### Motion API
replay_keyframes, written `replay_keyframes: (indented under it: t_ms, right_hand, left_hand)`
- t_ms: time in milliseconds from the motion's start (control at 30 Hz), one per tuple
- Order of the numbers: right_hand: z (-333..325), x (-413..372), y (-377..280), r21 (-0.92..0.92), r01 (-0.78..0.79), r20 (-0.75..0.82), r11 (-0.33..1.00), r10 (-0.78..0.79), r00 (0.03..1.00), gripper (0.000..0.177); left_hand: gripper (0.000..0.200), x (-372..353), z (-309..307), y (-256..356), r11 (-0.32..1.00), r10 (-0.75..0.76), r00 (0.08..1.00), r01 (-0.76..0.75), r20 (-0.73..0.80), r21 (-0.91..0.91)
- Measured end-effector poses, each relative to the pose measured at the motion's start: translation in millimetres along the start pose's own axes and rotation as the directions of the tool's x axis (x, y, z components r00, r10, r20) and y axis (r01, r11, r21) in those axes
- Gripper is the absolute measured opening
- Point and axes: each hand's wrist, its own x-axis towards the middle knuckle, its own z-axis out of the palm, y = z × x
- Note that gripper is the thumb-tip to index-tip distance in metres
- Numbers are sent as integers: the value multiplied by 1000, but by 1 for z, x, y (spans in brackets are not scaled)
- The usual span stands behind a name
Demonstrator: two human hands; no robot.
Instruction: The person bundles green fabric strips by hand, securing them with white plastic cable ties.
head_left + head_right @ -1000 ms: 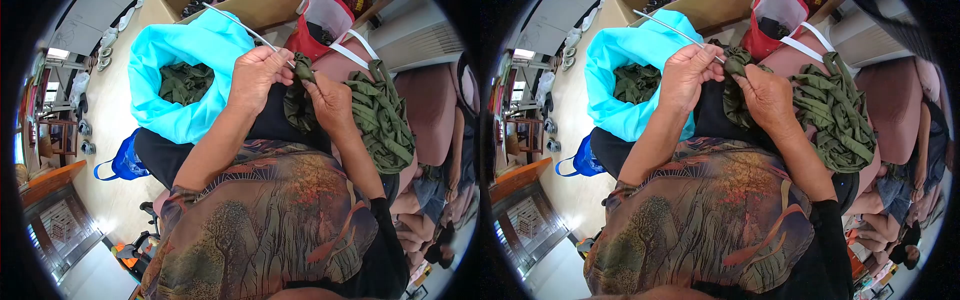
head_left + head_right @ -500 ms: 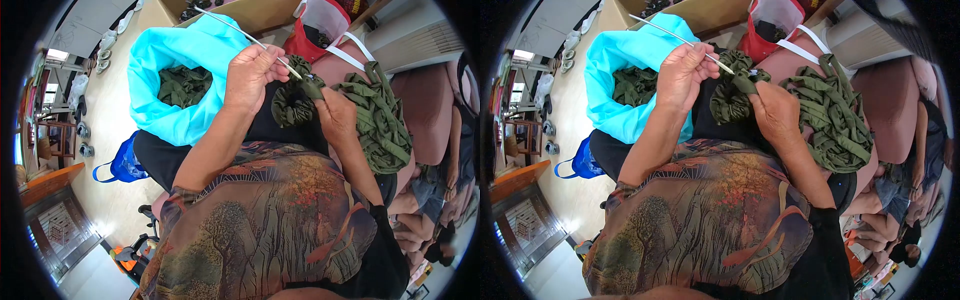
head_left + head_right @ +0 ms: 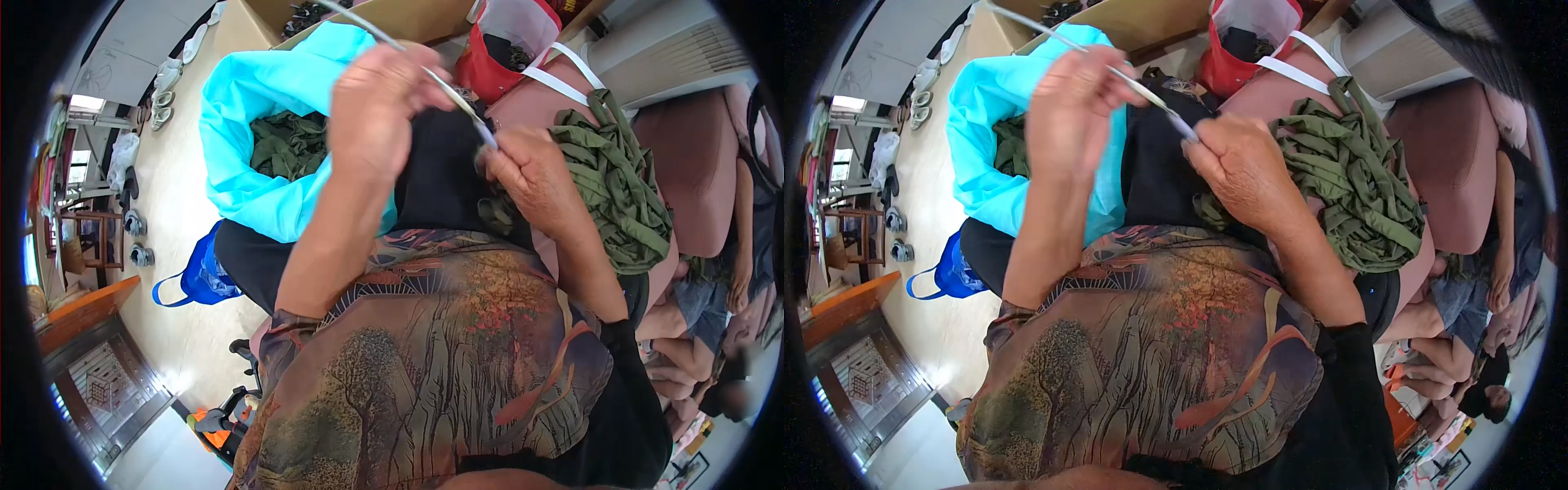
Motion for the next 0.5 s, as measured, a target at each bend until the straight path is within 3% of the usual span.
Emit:
replay_keyframes:
  t_ms: [33,133,233,267,400,500]
  right_hand:
    - [-2,-4,3,-23,-43,78,999,45,996,16]
    - [11,-20,18,316,-167,135,934,130,982,16]
    - [12,-12,1,478,-192,-20,857,229,973,20]
    - [3,4,-5,526,-195,15,828,221,975,21]
    - [6,20,3,637,-299,164,710,255,953,17]
    - [4,22,8,766,-268,56,585,355,933,18]
  left_hand:
    - [22,7,-7,4,999,-24,1000,24,-4,38]
    - [21,18,-17,7,994,-97,995,96,11,52]
    - [20,14,0,-5,969,-241,970,239,28,53]
    - [21,15,3,-7,951,-282,959,277,14,140]
    - [26,18,15,-1,902,-267,960,216,89,374]
    - [25,12,25,-5,895,-100,994,76,32,440]
